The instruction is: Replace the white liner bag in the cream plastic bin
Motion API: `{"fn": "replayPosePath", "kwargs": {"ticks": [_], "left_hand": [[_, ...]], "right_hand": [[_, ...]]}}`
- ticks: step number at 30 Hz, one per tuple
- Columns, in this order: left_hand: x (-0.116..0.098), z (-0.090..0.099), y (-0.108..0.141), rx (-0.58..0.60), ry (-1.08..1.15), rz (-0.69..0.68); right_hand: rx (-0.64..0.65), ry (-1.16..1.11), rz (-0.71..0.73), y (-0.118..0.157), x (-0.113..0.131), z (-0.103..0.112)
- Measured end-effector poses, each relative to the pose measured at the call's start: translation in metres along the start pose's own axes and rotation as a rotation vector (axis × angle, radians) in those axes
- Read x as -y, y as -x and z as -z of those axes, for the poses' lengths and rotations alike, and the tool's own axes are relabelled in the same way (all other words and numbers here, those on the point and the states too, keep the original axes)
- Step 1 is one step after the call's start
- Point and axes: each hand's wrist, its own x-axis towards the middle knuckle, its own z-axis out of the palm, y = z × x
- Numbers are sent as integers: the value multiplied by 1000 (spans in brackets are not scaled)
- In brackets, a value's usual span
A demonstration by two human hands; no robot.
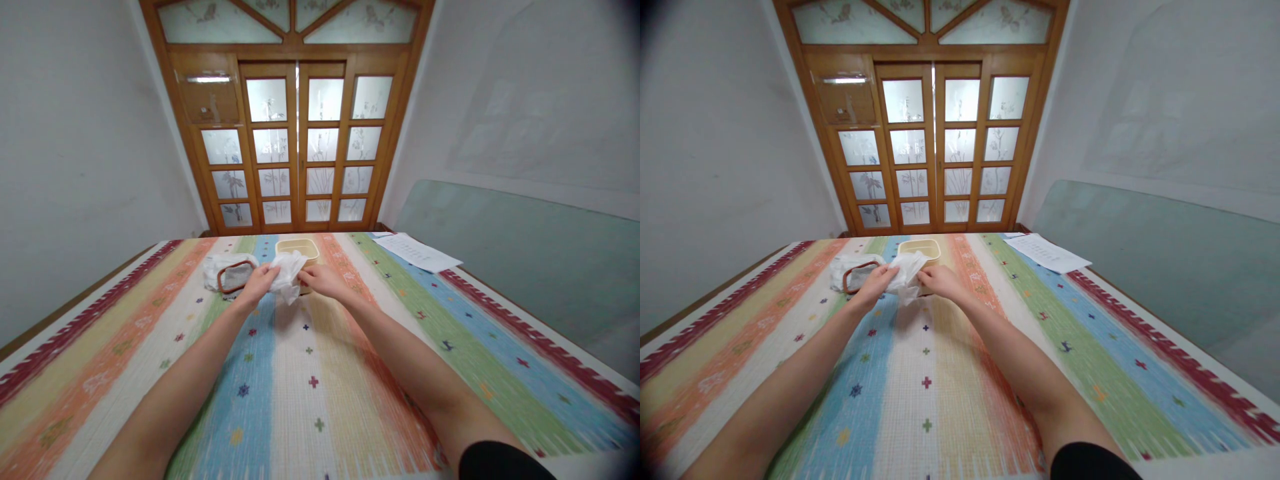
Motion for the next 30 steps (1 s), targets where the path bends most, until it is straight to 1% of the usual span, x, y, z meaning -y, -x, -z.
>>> {"fn": "replayPosePath", "kwargs": {"ticks": [3,5,8,10,11,13,16,18,20,23,26,30], "left_hand": [[-1,-3,1,61,-24,-66],[0,-8,5,93,-118,-147],[6,-20,15,95,-409,-288],[14,-30,23,101,-638,-354],[19,-34,26,119,-734,-382],[28,-41,31,191,-863,-450],[37,-43,31,268,-928,-511],[40,-40,30,283,-925,-511],[42,-36,28,291,-895,-508],[47,-31,27,278,-782,-511],[53,-28,26,236,-664,-504],[60,-30,25,209,-649,-476]], "right_hand": [[-28,-247,-49,-4,-4,-7],[-37,-450,-74,-5,-3,-15],[4,-737,-156,-4,2,-28],[6,-858,-171,-4,5,-35],[-9,-902,-163,-4,6,-38],[-50,-968,-140,-4,6,-40],[-114,-990,-182,-4,5,-36],[-165,-970,-226,-3,6,-32],[-221,-936,-228,-1,9,-26],[-273,-839,-188,1,14,-18],[-270,-766,-169,1,17,-9],[-300,-708,-86,4,22,0]]}}
